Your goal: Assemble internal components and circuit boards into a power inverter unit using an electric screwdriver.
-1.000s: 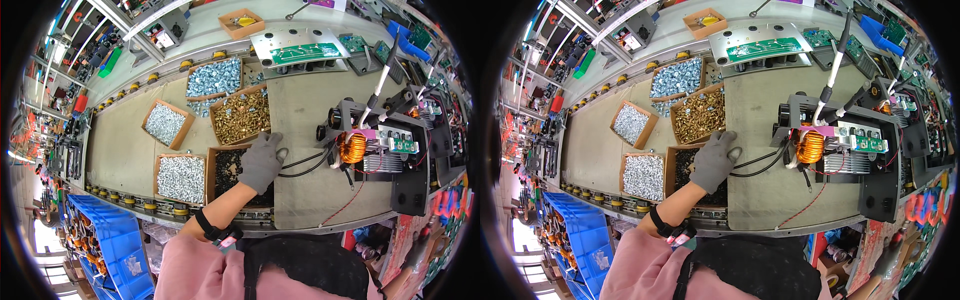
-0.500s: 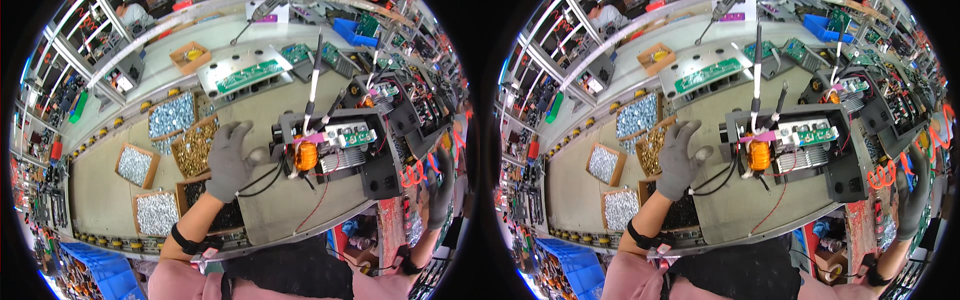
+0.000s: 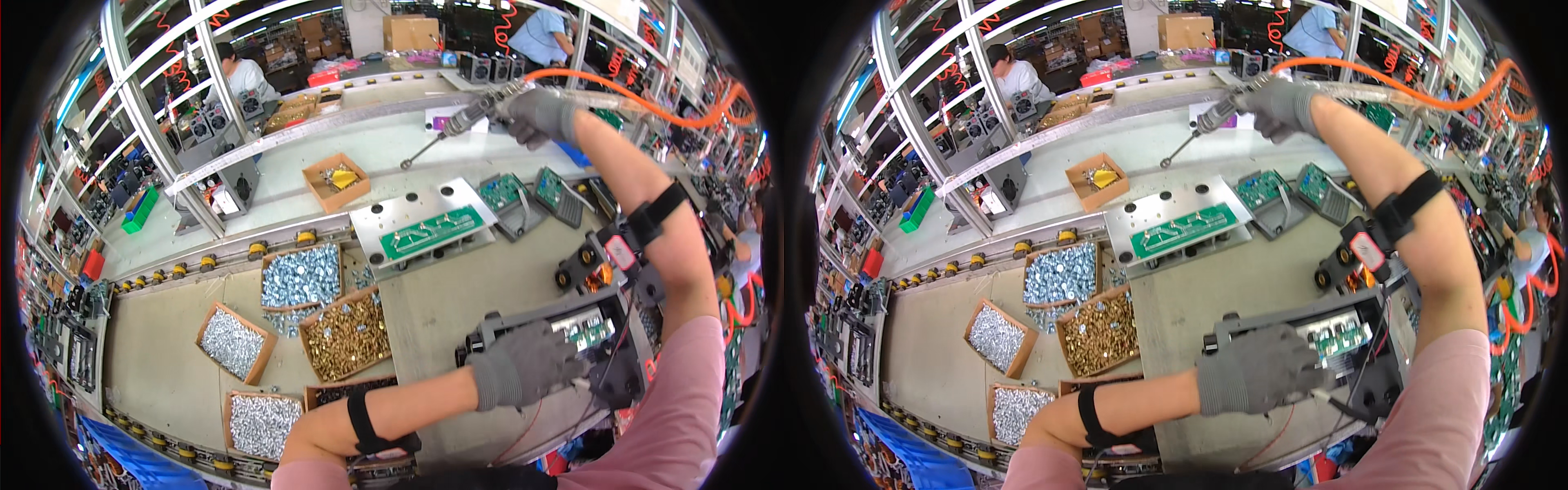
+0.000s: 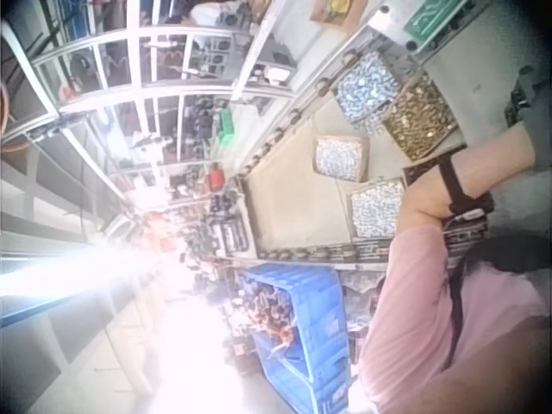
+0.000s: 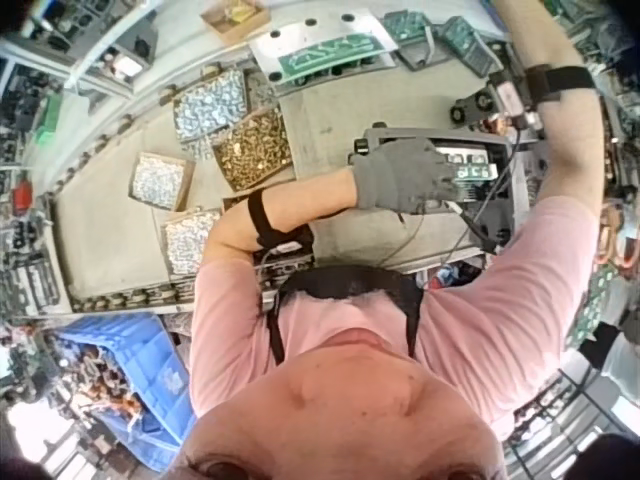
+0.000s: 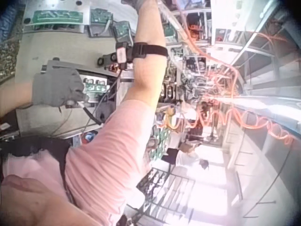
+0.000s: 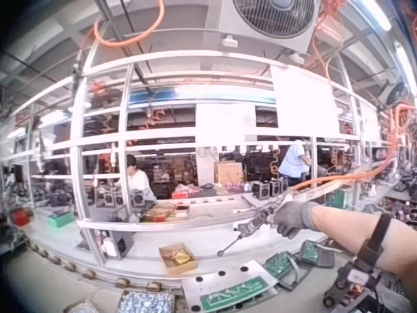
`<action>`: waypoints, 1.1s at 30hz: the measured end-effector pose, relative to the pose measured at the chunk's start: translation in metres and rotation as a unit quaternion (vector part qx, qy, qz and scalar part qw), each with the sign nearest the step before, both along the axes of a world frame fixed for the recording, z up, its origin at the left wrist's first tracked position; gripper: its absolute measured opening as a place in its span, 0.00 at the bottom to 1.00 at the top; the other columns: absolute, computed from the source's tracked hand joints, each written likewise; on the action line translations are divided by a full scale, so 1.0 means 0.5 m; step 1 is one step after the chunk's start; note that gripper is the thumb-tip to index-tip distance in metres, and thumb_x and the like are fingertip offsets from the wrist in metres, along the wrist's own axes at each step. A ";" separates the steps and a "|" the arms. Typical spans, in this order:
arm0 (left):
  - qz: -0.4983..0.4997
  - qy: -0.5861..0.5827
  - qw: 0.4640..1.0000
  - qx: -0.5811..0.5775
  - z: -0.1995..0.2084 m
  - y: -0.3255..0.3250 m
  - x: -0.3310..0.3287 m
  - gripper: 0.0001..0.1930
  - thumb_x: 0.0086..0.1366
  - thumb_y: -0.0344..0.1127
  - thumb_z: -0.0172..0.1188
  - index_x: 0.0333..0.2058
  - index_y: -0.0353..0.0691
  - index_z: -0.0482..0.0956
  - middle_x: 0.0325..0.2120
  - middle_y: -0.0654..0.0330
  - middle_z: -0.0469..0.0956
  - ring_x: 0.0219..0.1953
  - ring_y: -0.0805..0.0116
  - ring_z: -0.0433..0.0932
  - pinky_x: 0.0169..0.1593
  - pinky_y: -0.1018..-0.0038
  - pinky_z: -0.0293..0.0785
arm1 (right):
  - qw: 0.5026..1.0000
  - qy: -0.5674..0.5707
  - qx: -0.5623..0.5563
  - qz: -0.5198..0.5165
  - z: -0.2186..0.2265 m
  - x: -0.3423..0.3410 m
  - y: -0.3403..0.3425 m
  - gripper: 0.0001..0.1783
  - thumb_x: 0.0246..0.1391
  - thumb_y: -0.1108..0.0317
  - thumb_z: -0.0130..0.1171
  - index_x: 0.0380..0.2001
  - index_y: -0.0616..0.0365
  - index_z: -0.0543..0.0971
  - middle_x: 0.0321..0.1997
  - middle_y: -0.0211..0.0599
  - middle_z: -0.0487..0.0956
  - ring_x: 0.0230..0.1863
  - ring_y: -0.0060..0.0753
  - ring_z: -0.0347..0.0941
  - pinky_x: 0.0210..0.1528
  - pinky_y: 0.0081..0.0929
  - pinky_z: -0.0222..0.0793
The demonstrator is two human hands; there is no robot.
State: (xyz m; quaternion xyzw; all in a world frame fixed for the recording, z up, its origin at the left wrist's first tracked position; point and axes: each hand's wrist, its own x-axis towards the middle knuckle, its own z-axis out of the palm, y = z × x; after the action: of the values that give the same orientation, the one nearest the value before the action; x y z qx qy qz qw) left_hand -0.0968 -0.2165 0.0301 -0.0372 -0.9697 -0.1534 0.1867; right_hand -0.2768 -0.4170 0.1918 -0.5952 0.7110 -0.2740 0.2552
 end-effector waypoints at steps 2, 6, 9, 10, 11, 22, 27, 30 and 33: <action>-0.008 0.009 1.000 0.007 -0.002 -0.004 0.009 0.18 0.58 0.41 0.57 0.49 0.49 0.76 0.36 0.60 0.74 0.44 0.63 0.74 0.51 0.66 0.69 | 0.996 -0.071 0.059 -0.017 -0.049 -0.032 -0.072 0.27 0.52 0.43 0.58 0.38 0.58 0.77 0.28 0.38 0.76 0.22 0.30 0.71 0.30 0.33 0.74; -0.023 0.002 0.998 0.059 -0.004 -0.021 0.019 0.19 0.57 0.39 0.57 0.49 0.48 0.75 0.35 0.60 0.73 0.43 0.63 0.74 0.52 0.67 0.68 | 0.978 -0.166 -0.115 -0.061 -0.122 -0.056 -0.191 0.23 0.52 0.44 0.60 0.39 0.53 0.76 0.30 0.33 0.78 0.25 0.26 0.73 0.30 0.27 0.74; -0.014 0.060 0.996 0.069 -0.003 -0.024 0.024 0.20 0.54 0.38 0.57 0.48 0.48 0.76 0.33 0.61 0.72 0.41 0.64 0.73 0.50 0.67 0.68 | 0.965 -0.183 -0.162 -0.093 -0.122 -0.028 -0.255 0.19 0.52 0.49 0.61 0.36 0.53 0.79 0.33 0.37 0.79 0.35 0.30 0.77 0.34 0.29 0.75; -0.025 0.059 0.996 0.060 -0.001 -0.027 0.023 0.21 0.54 0.38 0.57 0.48 0.47 0.77 0.33 0.61 0.72 0.40 0.64 0.73 0.49 0.67 0.68 | 0.970 0.176 -0.169 -0.009 -0.113 -0.030 -0.252 0.20 0.51 0.51 0.60 0.40 0.54 0.79 0.39 0.41 0.80 0.42 0.37 0.77 0.42 0.36 0.73; -0.026 0.084 0.994 0.068 0.001 -0.028 0.020 0.22 0.51 0.38 0.58 0.48 0.47 0.78 0.32 0.62 0.72 0.40 0.64 0.73 0.48 0.67 0.68 | 0.873 0.438 -0.213 0.024 -0.098 -0.027 -0.244 0.21 0.49 0.54 0.58 0.44 0.54 0.79 0.46 0.46 0.80 0.50 0.45 0.77 0.51 0.44 0.71; 0.258 0.341 0.903 0.049 0.121 -0.050 0.028 0.29 0.65 0.53 0.53 0.55 0.36 0.68 0.50 0.46 0.72 0.53 0.51 0.70 0.58 0.64 0.64 | 0.896 -0.056 -0.440 -0.035 0.203 -0.039 0.217 0.20 0.39 0.53 0.68 0.22 0.62 0.81 0.25 0.42 0.82 0.28 0.33 0.80 0.36 0.29 0.77; 0.373 0.449 0.794 -0.169 0.289 -0.089 -0.016 0.33 0.65 0.56 0.52 0.60 0.37 0.64 0.53 0.48 0.72 0.52 0.52 0.73 0.56 0.64 0.66 | 0.835 -0.261 -0.482 0.036 0.268 -0.004 0.427 0.15 0.46 0.61 0.63 0.30 0.65 0.78 0.29 0.42 0.81 0.27 0.30 0.79 0.31 0.28 0.77; 0.318 0.449 0.832 -0.071 0.332 -0.075 -0.028 0.30 0.67 0.53 0.52 0.58 0.36 0.67 0.50 0.49 0.74 0.49 0.58 0.75 0.55 0.67 0.67 | 0.800 -0.291 -0.503 0.147 0.263 -0.009 0.509 0.15 0.50 0.59 0.61 0.32 0.62 0.77 0.30 0.38 0.79 0.29 0.29 0.77 0.33 0.28 0.77; 0.251 0.439 0.862 0.037 0.347 -0.034 -0.006 0.21 0.67 0.44 0.51 0.52 0.34 0.72 0.43 0.54 0.76 0.42 0.67 0.74 0.48 0.72 0.68 | 0.748 -0.318 -0.497 0.304 0.235 -0.012 0.548 0.15 0.54 0.57 0.58 0.34 0.59 0.76 0.32 0.34 0.77 0.31 0.27 0.76 0.35 0.28 0.77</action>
State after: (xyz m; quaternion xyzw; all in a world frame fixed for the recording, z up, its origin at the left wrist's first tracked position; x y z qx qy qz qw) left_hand -0.0995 -0.2336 0.2037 0.1507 -0.7572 -0.1053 0.6267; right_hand -0.2829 -0.1428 0.3095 -0.7010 0.1330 -0.6701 0.2047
